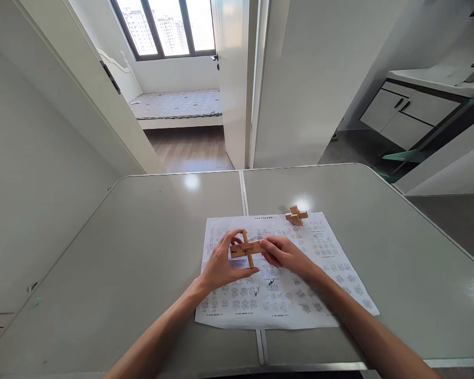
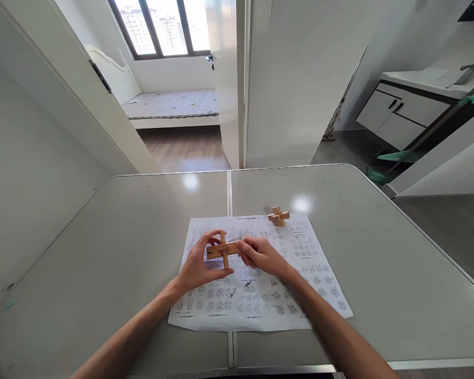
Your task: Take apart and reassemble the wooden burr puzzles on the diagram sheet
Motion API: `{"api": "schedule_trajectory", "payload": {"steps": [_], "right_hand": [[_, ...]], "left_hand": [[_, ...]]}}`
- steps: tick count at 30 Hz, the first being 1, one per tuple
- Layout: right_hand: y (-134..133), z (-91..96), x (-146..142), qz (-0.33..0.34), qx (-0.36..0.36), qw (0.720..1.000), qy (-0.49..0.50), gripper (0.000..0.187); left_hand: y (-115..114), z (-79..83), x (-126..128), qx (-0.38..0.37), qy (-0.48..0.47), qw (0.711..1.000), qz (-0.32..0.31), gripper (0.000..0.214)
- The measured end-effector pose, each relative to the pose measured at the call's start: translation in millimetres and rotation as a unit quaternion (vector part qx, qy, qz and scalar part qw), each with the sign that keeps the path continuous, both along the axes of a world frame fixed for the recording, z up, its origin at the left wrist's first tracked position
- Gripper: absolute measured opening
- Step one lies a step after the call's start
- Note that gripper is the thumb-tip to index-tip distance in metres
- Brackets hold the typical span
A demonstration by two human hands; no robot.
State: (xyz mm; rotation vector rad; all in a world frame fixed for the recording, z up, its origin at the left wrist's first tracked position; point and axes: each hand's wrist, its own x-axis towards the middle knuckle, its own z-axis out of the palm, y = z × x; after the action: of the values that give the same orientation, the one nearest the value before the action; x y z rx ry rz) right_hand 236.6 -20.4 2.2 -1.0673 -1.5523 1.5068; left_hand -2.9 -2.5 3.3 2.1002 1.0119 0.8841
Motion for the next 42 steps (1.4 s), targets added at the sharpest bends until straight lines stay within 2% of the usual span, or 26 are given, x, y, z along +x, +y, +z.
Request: {"api": "schedule_trajectory", "payload": {"steps": [9,23,33,42], "right_hand": [[-2.8,-9.8,-13.5,-0.031,-0.038,0.998,0.048,0.047],[-3.6,-9.3,-13.9,-0.042,-0.029,0.997,0.057,0.046],[-3.9,-11.8,-17.7,-0.081,-0.019,0.995,0.047,0.046],[-4.5,-10.8,-18.6,-0.097,-0.017,0.994,0.041,0.046]], "left_hand": [[2.0,-3.5,-0.7,-0.039,0.005,0.999,-0.008,0.1],[1.3,-5.9,-1.7,-0.036,-0.008,0.999,-0.011,0.104],[1.3,2.5,0.3,0.031,-0.056,0.997,-0.047,0.075],[1.9,-0.4,-2.2,0.037,-0.06,0.997,-0.038,0.067]]}}
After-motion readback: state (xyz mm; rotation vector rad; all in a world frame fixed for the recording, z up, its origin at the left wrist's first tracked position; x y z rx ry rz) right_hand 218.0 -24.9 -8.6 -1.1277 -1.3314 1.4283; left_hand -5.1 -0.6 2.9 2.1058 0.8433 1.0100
